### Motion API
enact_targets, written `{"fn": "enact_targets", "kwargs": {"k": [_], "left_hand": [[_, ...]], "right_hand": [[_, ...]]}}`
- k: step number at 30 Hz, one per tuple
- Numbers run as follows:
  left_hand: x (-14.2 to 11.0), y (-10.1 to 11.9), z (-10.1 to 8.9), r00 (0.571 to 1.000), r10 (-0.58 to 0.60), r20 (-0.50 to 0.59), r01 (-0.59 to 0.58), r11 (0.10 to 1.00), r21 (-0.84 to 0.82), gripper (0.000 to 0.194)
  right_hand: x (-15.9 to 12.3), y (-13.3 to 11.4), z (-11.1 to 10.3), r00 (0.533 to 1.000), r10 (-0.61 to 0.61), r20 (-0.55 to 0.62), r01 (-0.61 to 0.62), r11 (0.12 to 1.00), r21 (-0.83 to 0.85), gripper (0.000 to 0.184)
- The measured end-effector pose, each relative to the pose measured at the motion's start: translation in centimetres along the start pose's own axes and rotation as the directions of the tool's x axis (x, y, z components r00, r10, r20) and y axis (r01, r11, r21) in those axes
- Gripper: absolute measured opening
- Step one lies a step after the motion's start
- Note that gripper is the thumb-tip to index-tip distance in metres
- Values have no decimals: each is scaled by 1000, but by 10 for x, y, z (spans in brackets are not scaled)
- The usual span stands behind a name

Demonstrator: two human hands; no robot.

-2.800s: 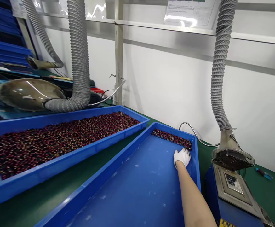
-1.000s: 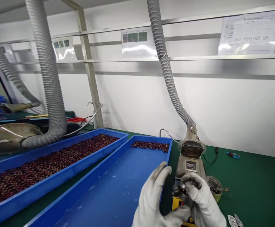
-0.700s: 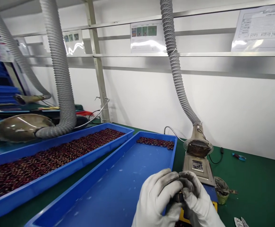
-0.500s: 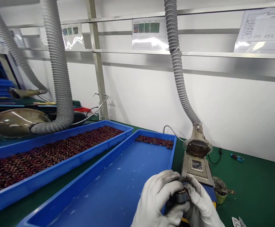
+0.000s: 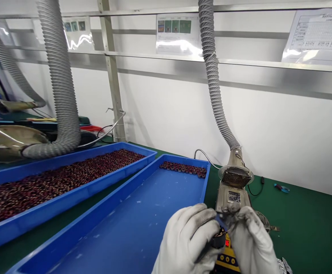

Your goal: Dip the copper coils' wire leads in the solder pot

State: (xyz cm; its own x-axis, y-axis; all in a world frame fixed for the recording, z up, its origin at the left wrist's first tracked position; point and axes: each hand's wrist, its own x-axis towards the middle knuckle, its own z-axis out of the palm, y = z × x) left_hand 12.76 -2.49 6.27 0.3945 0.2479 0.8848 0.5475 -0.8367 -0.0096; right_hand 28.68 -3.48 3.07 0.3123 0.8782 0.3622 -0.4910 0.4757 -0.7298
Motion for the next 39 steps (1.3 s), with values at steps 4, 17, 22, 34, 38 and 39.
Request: {"fn": "enact_targets", "kwargs": {"k": [4, 17, 22, 34, 38, 39], "left_hand": [[-4, -4, 1, 997, -7, -74, 9, 999, 33, 19], [-3, -7, -8, 946, -295, 135, 318, 759, -568, 19], [-4, -9, -9, 757, -634, 161, 537, 462, -706, 12], [3, -3, -9, 666, -695, 271, 581, 255, -773, 16], [3, -2, -18, 604, -686, 406, 745, 304, -594, 38], [3, 0, -20, 621, -639, 455, 764, 360, -536, 49]], "right_hand": [[-4, -15, 8, 998, 54, 17, -49, 975, -216, 15], [-8, 46, 2, 946, 324, 29, -325, 944, 59, 31], [-14, 17, 19, 895, 419, 153, -434, 898, 77, 29], [-24, 1, 38, 816, 538, 212, -575, 792, 207, 23], [-26, -6, 38, 823, 530, 204, -566, 798, 206, 24], [-26, -7, 39, 827, 526, 198, -559, 803, 206, 25]]}}
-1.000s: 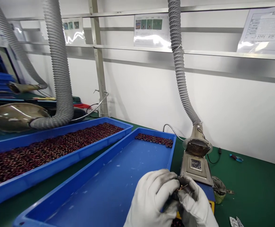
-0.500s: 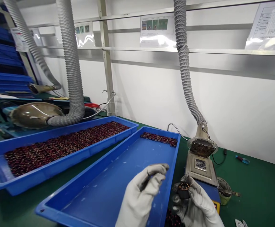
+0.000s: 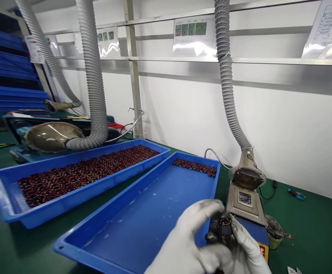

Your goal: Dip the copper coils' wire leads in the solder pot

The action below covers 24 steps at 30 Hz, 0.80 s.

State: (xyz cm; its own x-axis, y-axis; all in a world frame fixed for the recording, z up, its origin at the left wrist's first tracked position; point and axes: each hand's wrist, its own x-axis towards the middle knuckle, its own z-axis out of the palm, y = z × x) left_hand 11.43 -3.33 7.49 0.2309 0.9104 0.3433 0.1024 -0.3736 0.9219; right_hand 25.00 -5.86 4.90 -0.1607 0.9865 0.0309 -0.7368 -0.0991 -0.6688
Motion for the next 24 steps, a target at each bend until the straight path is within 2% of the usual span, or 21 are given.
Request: {"fn": "enact_targets", "kwargs": {"k": [1, 2, 4, 6, 8, 11, 12, 14, 16, 18, 19, 21, 24], "left_hand": [[-1, 2, 2, 998, 15, 63, -18, 999, 48, 55], [-1, 3, 4, 993, 39, 109, -44, 998, 49, 52], [2, 2, 8, 989, 86, 120, -80, 995, -56, 30], [6, -3, 11, 994, 99, 51, -84, 968, -236, 14], [11, -10, 11, 996, 65, -58, -82, 925, -371, 9], [14, -16, 5, 982, 1, -188, -85, 895, -439, 10], [13, -15, 2, 981, -6, -195, -80, 900, -428, 11], [8, -7, -1, 988, -29, -150, -25, 937, -348, 22], [3, 2, 0, 997, -75, 13, 76, 985, -153, 47], [0, 9, 6, 990, -93, 106, 105, 988, -116, 44], [1, 9, 9, 991, -82, 107, 101, 978, -181, 35], [4, 4, 15, 997, -51, 60, 69, 934, -350, 16], [9, -9, 16, 996, -54, -73, 12, 877, -480, 10]], "right_hand": [[1, 1, 1, 1000, -7, -8, 7, 1000, 0, 26], [2, 2, 2, 1000, -13, -15, 13, 1000, 1, 27], [5, 6, 2, 1000, -17, -20, 17, 1000, 2, 29], [8, 10, 1, 1000, -21, -6, 21, 1000, -9, 30], [10, 12, 0, 1000, -18, 14, 19, 1000, -25, 29], [7, 9, -3, 999, 19, 28, -18, 1000, -10, 25], [5, 7, -3, 999, 31, 27, -31, 1000, 2, 25], [1, 3, -3, 999, 44, 6, -44, 999, 30, 25], [-2, 1, -2, 999, 34, -32, -32, 997, 69, 24], [-2, 1, 0, 999, 18, -42, -14, 995, 99, 22], [-1, 2, 1, 999, 16, -29, -13, 995, 101, 24], [1, 3, 4, 999, 39, 22, -40, 996, 74, 28], [4, 3, 5, 990, 106, 97, -109, 994, 20, 26]]}}
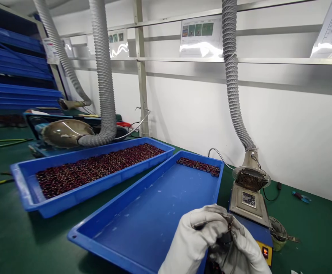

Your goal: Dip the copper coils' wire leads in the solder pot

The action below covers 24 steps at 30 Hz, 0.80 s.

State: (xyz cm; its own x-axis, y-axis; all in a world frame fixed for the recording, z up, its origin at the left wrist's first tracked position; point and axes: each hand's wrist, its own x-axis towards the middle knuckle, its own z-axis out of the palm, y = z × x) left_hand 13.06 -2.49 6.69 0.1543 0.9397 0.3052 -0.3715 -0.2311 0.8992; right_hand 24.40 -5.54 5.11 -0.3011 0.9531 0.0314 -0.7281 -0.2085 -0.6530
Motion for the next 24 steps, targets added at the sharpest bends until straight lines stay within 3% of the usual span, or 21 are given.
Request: {"fn": "enact_targets", "kwargs": {"k": [4, 6, 7, 10, 15, 18, 20, 21, 23, 24], "left_hand": [[-1, 1, -14, 992, 59, -114, -67, 996, -63, 6], [-3, 10, -17, 999, 15, -51, -16, 1000, -20, 20], [-4, 14, -16, 998, -50, 38, 48, 998, 46, 29], [-6, 23, -8, 976, -175, 127, 152, 974, 169, 18], [-5, 15, 3, 998, -54, 38, 56, 998, -36, 19], [-9, 11, 1, 998, 17, -58, -22, 996, -87, 20], [-12, 12, -2, 977, 105, -185, -121, 989, -79, 15], [-13, 13, -4, 957, 138, -255, -161, 984, -72, 12], [-12, 15, -7, 934, 122, -335, -156, 985, -74, 8], [-10, 15, -7, 949, 58, -310, -94, 990, -105, 9]], "right_hand": [[-3, -4, -2, 1000, 15, 17, -15, 1000, 18, 22], [-5, -6, -4, 1000, -11, -21, 11, 1000, 4, 24], [-5, -6, -5, 999, -27, -42, 26, 1000, -14, 26], [-4, -3, -7, 995, -51, -84, 46, 997, -62, 27], [5, 2, -16, 976, -188, -113, 168, 972, -167, 31], [7, 4, -19, 937, -316, -146, 269, 924, -272, 28], [6, 7, -18, 869, -455, -194, 358, 849, -390, 26], [5, 9, -16, 809, -547, -214, 409, 785, -465, 26], [3, 17, -12, 645, -738, -200, 499, 604, -621, 23], [2, 21, -10, 550, -821, -153, 527, 483, -699, 20]]}}
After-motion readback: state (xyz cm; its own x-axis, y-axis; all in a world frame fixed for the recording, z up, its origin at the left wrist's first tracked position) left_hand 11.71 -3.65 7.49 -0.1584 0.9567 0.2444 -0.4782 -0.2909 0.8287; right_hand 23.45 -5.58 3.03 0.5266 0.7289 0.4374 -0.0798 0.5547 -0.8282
